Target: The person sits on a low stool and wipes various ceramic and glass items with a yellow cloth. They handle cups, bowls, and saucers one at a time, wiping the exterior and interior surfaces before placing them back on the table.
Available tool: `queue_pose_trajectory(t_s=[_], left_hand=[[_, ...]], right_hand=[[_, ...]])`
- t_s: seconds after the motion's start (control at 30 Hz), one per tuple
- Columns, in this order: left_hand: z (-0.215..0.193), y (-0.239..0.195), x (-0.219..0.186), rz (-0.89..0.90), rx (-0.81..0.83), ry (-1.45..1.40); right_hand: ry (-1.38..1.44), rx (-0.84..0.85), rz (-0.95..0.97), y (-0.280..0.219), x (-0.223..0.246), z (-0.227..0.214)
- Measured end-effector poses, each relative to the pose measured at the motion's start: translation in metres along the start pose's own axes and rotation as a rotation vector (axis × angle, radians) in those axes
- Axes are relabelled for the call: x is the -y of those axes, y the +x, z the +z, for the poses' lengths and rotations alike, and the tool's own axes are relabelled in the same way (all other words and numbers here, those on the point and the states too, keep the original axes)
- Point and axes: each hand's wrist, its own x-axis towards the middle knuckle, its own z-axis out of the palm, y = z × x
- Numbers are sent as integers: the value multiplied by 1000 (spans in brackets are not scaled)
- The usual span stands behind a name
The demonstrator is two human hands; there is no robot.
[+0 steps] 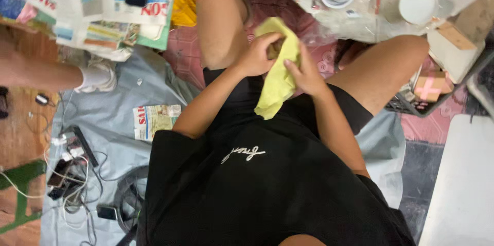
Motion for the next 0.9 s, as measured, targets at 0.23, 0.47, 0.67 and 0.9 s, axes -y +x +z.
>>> queue_pose_trajectory(t_s=[0.23, 0.47, 0.67, 0.9], left_hand=[[-33, 21, -22, 185, 77, 13], [-6, 21, -5, 135, -96, 122], [-7, 12, 6, -14, -80, 250], [2, 10, 28, -245, 95, 83]], right_hand=[[365, 156, 221, 2, -35, -12], [82, -262, 152, 3, -11, -10], [-222, -418, -38, 7, -1, -4], [-390, -501, -228, 3, -10, -10]])
